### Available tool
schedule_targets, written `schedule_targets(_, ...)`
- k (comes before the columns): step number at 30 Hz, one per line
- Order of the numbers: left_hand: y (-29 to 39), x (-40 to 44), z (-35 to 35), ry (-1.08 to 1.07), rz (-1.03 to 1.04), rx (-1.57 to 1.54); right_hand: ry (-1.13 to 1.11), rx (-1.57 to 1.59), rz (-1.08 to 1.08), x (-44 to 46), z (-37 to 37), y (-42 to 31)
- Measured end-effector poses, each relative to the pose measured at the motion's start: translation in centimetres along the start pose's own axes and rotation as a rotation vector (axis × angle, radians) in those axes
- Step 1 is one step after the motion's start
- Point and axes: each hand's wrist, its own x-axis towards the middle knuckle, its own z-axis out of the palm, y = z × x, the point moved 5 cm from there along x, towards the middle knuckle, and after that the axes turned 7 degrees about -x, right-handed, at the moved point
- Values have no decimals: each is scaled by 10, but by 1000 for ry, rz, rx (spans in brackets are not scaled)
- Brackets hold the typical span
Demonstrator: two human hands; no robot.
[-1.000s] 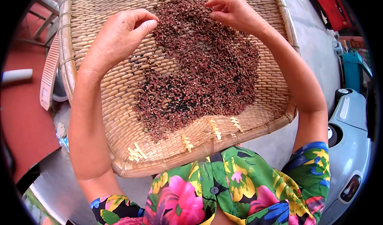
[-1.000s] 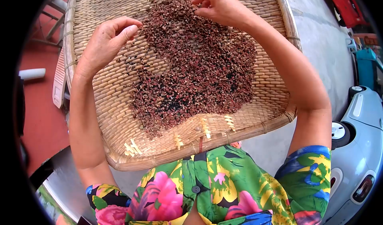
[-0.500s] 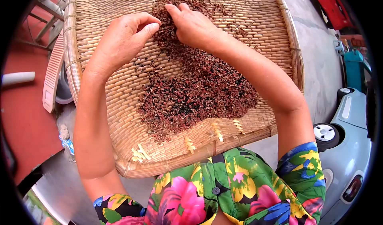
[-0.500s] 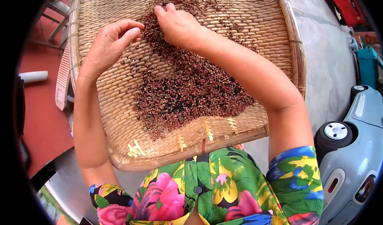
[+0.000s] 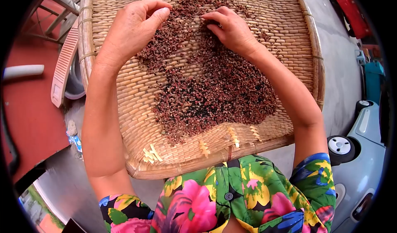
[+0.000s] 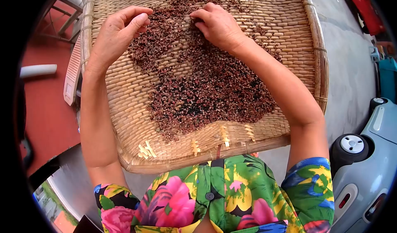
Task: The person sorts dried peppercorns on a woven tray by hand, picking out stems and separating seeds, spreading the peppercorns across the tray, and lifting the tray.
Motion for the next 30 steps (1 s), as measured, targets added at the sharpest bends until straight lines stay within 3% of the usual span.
schedule_targets(4, -6, 0, -2, 14, -67, 26, -16, 80, 252, -3, -27, 38)
schedule_targets(6, -7, 2, -4, 55, 6, 22, -1, 410, 384, -10, -24, 50)
schedule_targets(8, -9, 3, -4, 64, 26, 44, -11, 548, 374, -12, -23, 52)
schedule_targets(11, -11, 3, -8, 124, -35, -187, 4, 756, 401, -10, -28, 38)
schedule_targets(14, -2, 1, -6, 141, -17, -174, -62, 877, 456, -10, -27, 29)
schedule_targets(15, -2, 0, -2, 136, -57, -171, -88, 774, 476, -9, -38, 11)
schedule_targets(16, -3, 0, 1, 126, -85, -125, -112, 953, 526, -9, -34, 7)
schedule_targets(18, -4, 0, 8, 82, -103, -126, -168, 1052, 426, -7, -26, 6)
schedule_targets(23, -5, 0, 27, 30, -81, -1, -83, 1073, 425, -6, -30, -2)
schedule_targets(28, 5, -2, 52, -44, -127, -336, -118, 1092, 418, -8, -32, -14)
schedule_targets(30, 10, -3, 59, -112, -147, -670, -129, 1133, 393, -8, -35, -22)
